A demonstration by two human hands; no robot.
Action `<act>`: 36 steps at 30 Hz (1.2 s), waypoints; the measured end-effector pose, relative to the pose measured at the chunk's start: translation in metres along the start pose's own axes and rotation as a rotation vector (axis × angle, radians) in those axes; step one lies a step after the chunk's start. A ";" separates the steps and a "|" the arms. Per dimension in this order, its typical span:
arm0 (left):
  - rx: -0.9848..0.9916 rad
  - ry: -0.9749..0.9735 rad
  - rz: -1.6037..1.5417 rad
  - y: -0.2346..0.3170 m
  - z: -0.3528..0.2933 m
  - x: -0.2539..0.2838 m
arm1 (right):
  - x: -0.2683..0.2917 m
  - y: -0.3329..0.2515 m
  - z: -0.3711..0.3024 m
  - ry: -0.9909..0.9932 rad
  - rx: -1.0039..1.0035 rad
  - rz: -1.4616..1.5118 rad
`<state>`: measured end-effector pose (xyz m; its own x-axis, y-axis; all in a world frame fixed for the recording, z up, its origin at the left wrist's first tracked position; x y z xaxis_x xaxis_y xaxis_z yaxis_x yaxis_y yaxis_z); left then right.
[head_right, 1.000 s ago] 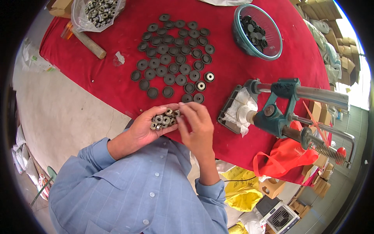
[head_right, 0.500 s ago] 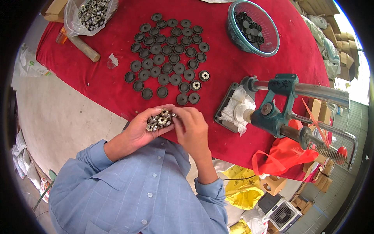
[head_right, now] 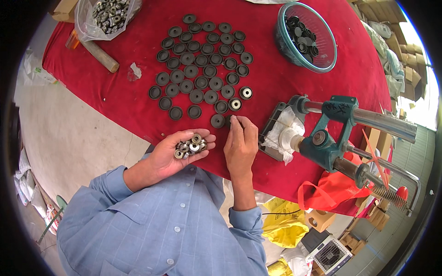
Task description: The person pours dark circular discs from a white sack onto a red table and arranges them into rows. They then pick up small metallic cylindrical inserts from a plastic bag and place one insert into the center of each disc, working sequentially across the arranged rows.
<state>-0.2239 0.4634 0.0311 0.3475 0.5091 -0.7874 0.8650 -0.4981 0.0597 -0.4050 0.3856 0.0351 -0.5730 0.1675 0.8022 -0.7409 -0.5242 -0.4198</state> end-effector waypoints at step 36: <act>-0.025 0.000 -0.002 0.001 -0.002 -0.004 | 0.008 -0.009 -0.018 -0.108 -0.061 -0.089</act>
<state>-0.2234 0.4621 0.0349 0.3458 0.5100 -0.7876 0.8745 -0.4795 0.0735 -0.4094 0.4070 0.0378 -0.4654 0.1188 0.8771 -0.8092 -0.4586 -0.3672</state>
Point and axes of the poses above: each hand's wrist, its own z-axis towards the middle knuckle, its own x-axis out of the back of the hand, y = z × x, the point moved 2 cm from there along z, towards the middle knuckle, and after that the axes turned 1 degree about y, right-handed, at the moved point
